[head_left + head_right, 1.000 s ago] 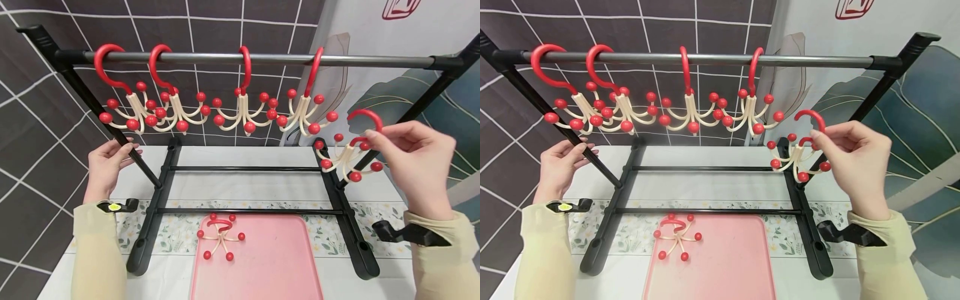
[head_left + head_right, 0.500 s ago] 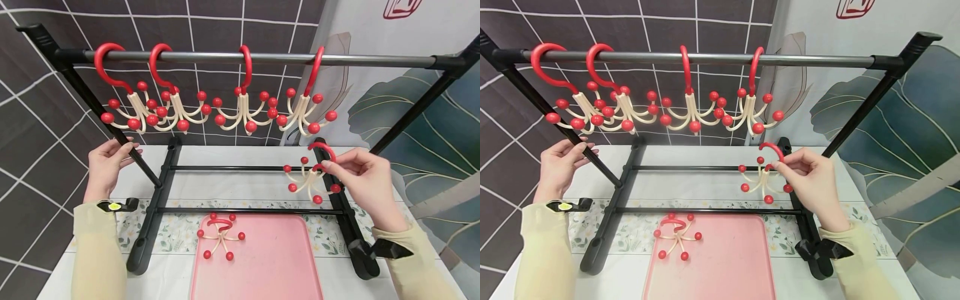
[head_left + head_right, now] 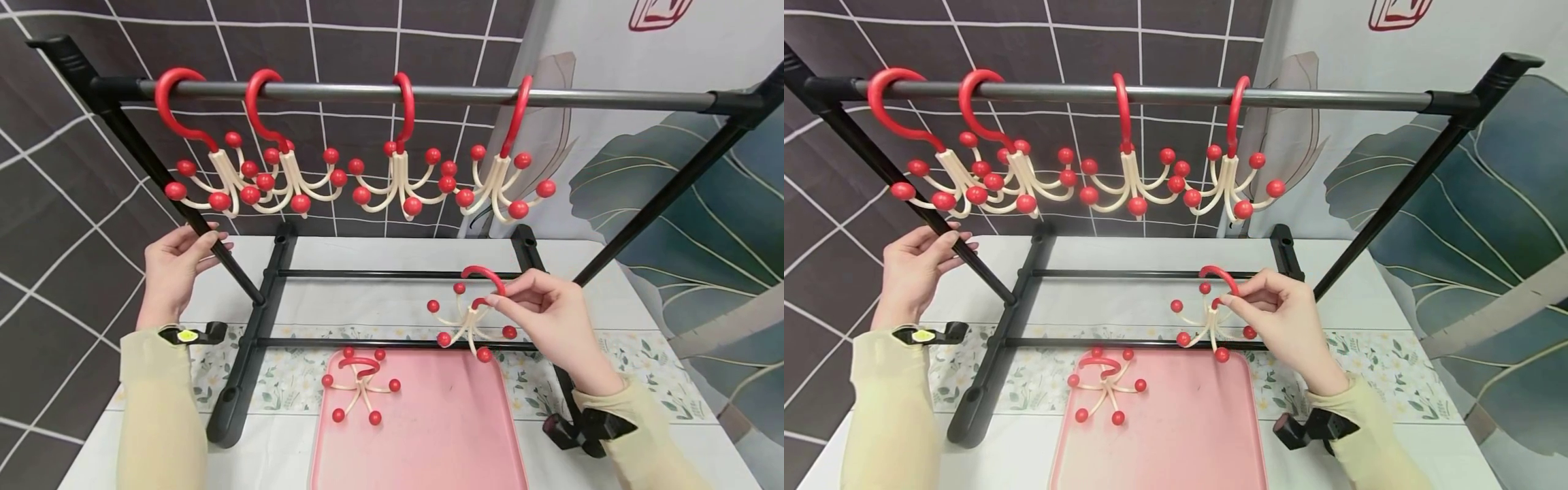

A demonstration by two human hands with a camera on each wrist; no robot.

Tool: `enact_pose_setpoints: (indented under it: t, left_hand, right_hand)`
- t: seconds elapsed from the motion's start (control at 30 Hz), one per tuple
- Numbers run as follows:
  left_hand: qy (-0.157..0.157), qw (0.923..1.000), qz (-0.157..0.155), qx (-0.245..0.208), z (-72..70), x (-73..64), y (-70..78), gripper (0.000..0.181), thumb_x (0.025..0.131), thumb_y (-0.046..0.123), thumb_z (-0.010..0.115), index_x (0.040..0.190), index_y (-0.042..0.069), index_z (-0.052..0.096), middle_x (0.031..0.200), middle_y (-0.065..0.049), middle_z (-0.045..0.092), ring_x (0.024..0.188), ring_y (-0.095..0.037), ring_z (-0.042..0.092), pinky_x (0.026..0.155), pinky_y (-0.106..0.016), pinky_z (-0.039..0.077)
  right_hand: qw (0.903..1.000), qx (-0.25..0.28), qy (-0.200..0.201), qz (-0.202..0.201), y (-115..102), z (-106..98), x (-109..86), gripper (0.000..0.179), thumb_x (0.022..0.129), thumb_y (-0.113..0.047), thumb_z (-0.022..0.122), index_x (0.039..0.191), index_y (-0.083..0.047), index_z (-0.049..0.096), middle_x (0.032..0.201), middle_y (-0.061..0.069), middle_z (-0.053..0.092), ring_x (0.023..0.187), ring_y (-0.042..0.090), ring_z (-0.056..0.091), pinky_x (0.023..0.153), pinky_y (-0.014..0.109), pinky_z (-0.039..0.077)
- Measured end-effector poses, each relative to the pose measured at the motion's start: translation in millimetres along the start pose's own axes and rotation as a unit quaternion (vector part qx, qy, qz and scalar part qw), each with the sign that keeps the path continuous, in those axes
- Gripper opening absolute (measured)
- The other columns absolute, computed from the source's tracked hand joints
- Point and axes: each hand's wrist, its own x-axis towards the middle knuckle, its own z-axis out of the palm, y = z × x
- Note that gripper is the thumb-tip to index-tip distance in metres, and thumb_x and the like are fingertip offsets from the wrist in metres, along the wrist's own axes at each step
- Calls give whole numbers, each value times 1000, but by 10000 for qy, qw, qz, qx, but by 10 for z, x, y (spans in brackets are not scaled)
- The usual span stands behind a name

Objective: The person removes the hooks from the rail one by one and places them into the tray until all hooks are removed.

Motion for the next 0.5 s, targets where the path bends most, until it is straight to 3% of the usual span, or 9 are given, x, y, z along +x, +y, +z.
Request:
enact_pose_setpoints:
  t: [0.23, 0.5]
  left_hand:
    - [15, 10000, -23, 8, -5, 0, -8, 32, 93, 4, 74, 120, -11, 66, 96, -7, 76, 84, -17, 76, 76, -28, 59]
    - [62, 9998, -113, 165, -8, 2, -5, 35, 93, 6, 75, 122, -10, 65, 97, -5, 76, 85, -16, 76, 76, -26, 59]
  right_hand:
    - [9976, 605, -349, 6, 38, 196, -100, 16, 82, 8, 82, 88, -2, 71, 85, 9, 71, 72, 20, 74, 64, 30, 62]
    - [9856, 1247, -1132, 169, 124, 438, -260, 12, 86, 5, 79, 90, -1, 70, 86, 12, 74, 71, 24, 74, 52, 34, 59]
